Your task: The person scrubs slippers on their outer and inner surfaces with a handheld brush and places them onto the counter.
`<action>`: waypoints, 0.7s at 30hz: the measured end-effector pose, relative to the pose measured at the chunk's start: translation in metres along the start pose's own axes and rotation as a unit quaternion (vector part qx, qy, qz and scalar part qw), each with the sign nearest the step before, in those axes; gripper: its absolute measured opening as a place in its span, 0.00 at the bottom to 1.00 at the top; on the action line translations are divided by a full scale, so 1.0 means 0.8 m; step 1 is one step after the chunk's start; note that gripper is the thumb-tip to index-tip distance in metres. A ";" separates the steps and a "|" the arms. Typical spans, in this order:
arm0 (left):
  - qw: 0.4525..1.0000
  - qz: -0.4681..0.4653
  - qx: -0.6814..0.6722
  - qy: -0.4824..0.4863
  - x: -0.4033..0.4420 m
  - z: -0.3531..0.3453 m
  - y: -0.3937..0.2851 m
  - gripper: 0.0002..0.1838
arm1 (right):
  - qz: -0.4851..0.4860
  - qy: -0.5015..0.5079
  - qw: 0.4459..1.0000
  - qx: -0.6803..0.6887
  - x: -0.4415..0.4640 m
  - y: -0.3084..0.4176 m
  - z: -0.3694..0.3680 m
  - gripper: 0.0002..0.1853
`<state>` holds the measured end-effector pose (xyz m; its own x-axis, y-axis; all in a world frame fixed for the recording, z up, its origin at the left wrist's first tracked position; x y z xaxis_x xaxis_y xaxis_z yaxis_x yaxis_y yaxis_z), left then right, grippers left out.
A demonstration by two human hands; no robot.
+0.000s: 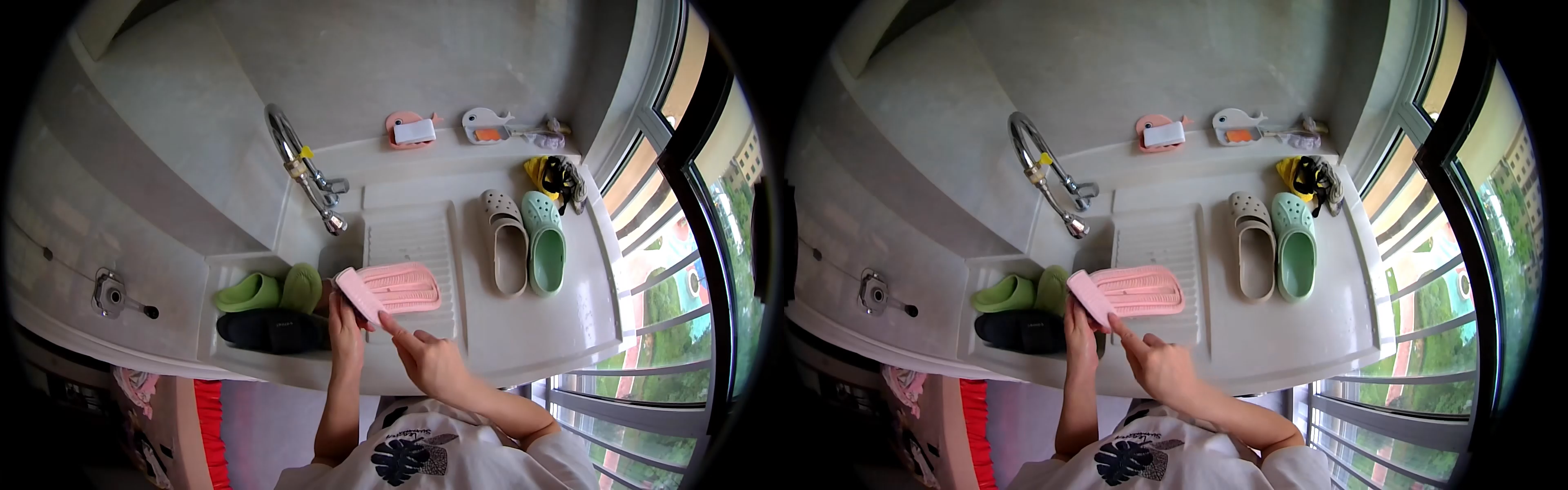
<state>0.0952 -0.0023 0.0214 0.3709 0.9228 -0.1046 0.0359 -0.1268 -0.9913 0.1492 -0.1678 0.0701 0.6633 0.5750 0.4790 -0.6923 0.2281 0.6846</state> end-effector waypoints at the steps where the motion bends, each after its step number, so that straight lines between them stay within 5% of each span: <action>1: 1.000 -0.009 0.008 -0.011 -0.002 0.002 -0.002 0.16 | -0.002 0.001 1.000 0.000 0.001 -0.003 0.000 0.30; 7: 0.999 -0.036 -0.011 0.016 0.005 0.005 0.002 0.16 | -0.025 -0.065 0.998 -0.002 0.018 -0.044 -0.007 0.31; 10: 0.997 0.032 -0.065 0.018 -0.002 0.006 0.001 0.14 | -0.025 -0.003 0.999 -0.020 -0.005 -0.019 -0.006 0.31; 17: 0.999 -0.017 -0.014 0.049 0.004 0.010 0.009 0.13 | -0.061 -0.046 0.995 -0.056 -0.003 -0.068 -0.019 0.31; 21: 0.998 0.045 0.023 0.045 0.001 0.013 0.010 0.13 | -0.036 0.033 0.998 -0.025 -0.014 -0.033 -0.015 0.30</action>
<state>0.0860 0.0010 0.0128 0.4529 0.8717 -0.1872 -0.0435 -0.1881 -0.9812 0.1567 -0.1707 0.0404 0.6930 0.6060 0.3906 -0.6574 0.3087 0.6874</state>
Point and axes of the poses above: each hand's wrist, its own x-axis towards the middle knuckle, its own z-axis out of the back of the hand, y = z × x, the point moved 6 cm from there along x, towards the middle knuckle, and after that the axes turned 14 degrees about -y, right-handed, at the moved point
